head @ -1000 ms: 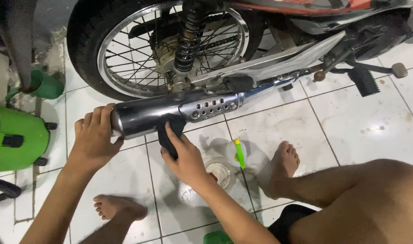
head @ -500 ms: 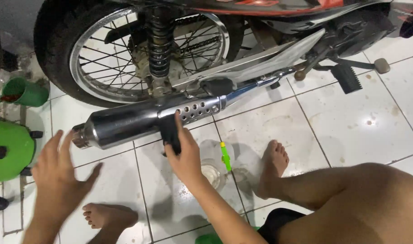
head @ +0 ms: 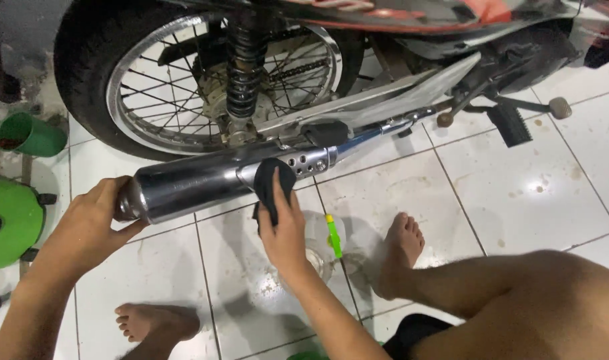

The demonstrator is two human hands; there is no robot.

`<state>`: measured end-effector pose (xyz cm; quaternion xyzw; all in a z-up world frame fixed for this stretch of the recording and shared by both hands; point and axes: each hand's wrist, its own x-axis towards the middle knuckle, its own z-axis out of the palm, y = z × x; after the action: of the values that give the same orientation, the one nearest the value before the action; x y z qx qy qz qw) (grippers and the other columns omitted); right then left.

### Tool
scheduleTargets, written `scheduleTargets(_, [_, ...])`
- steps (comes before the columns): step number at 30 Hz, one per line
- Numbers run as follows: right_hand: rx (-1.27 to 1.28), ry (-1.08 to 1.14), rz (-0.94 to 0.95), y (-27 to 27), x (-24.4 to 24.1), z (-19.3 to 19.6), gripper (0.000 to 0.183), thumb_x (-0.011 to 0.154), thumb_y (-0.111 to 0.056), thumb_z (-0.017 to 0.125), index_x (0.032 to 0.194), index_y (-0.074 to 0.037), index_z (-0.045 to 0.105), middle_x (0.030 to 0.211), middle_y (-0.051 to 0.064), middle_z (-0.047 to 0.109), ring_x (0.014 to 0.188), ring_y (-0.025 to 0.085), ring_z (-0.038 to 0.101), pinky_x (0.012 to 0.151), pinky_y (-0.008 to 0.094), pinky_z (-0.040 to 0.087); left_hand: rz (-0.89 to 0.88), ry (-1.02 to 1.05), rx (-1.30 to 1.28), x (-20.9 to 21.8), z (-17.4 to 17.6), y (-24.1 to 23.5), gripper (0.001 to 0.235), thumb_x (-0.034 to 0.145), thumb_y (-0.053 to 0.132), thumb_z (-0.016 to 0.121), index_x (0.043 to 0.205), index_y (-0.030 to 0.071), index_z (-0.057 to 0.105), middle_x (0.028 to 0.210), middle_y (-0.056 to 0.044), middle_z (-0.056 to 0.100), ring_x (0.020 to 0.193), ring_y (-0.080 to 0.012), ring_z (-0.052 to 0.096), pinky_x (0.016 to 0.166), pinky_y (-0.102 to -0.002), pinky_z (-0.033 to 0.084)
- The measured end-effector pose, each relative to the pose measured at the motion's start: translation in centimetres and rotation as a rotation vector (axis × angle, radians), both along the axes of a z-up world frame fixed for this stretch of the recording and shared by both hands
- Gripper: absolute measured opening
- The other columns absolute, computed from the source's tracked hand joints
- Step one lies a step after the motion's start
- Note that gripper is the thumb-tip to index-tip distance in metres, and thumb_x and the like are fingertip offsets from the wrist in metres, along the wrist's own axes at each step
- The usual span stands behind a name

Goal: The person cleans a motorcycle exhaust pipe using a black cloth and a spray bottle, then applies a red polishing substance with a small pad. The person wipes the exhaust repeatedly, sprays liquid onto the cloth, and rubs the surface to polish it.

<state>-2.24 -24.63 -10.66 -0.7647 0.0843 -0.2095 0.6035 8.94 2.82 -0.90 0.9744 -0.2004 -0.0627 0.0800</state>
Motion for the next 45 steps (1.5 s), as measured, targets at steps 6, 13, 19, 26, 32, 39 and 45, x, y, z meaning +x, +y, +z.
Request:
scheduleTargets(6, [-0.135,0.023,-0.045,-0.3,0.2,0.1,0.064,0.101,-0.013,0.049,0.162,-0.019,0.029,0.144,0.029,0.054,0.127,0.048,0.058,0.102,0.048,0.049,0.023,0.082,-0.057,1.7,-0.9,-0.1,0.051,0.064,0.015,0.075,0.110,0.003,0.058,0.105,-0.018,0.065,0.087,-0.0428,0.065,0.072,-0.051,0.048])
scheduleTargets(13, [0.043,0.314,-0.164,-2.7,1.8,0.4,0.068,0.093,-0.024,0.046,0.159,-0.010,0.034,0.138,0.025,0.059,0.127,0.038,0.056,0.111,0.047,0.040,0.138,0.193,0.095,1.1,2.6,-3.2,0.036,0.064,0.021,0.072,0.092,0.007,0.054,0.086,-0.013,0.068,0.077,-0.0366,0.064,0.066,-0.046,0.046])
scheduleTargets(19, [0.016,0.325,0.090,-1.6,0.5,3.3,0.078,0.096,-0.017,0.048,0.166,-0.025,0.016,0.089,0.010,0.062,0.074,0.023,0.057,0.067,0.036,0.047,0.129,0.201,0.130,1.8,0.8,-2.4,0.041,0.065,0.021,0.077,0.101,0.011,0.058,0.086,-0.010,0.072,0.073,-0.0327,0.069,0.063,-0.042,0.051])
scheduleTargets(26, [-0.225,0.494,-0.033,-5.6,1.9,1.7,0.070,0.099,-0.023,0.043,0.165,-0.026,0.021,0.078,0.009,0.065,0.064,0.025,0.063,0.056,0.040,0.048,0.033,0.097,0.131,2.7,-2.0,-0.3,0.052,0.065,0.026,0.079,0.106,0.008,0.053,0.095,-0.012,0.069,0.083,-0.0392,0.069,0.065,-0.051,0.053])
scheduleTargets(32, [-0.165,0.433,0.077,-2.4,0.6,3.6,0.074,0.099,-0.020,0.045,0.166,-0.028,0.016,0.059,0.000,0.044,0.048,0.016,0.044,0.045,0.034,0.037,0.078,0.028,0.094,2.0,-2.1,-1.0,0.038,0.072,0.021,0.069,0.103,0.007,0.052,0.094,-0.013,0.068,0.073,-0.0439,0.067,0.060,-0.053,0.051])
scheduleTargets(39, [-0.044,0.366,-0.169,-5.4,1.1,0.4,0.077,0.092,-0.016,0.043,0.166,-0.025,0.022,0.058,0.002,0.045,0.051,0.016,0.042,0.051,0.034,0.037,0.180,0.083,0.070,1.3,-1.2,-2.2,0.029,0.077,0.018,0.061,0.103,0.008,0.054,0.096,-0.014,0.066,0.076,-0.0473,0.066,0.065,-0.055,0.052])
scheduleTargets(45, [-0.107,0.396,-0.136,-4.3,1.8,4.3,0.072,0.096,-0.016,0.050,0.161,0.001,0.024,0.131,0.039,0.060,0.121,0.049,0.062,0.097,0.057,0.054,0.128,0.049,0.137,0.8,0.5,-3.4,0.070,0.068,0.008,0.081,0.134,-0.003,0.059,0.112,-0.027,0.071,0.096,-0.0478,0.074,0.079,-0.053,0.065])
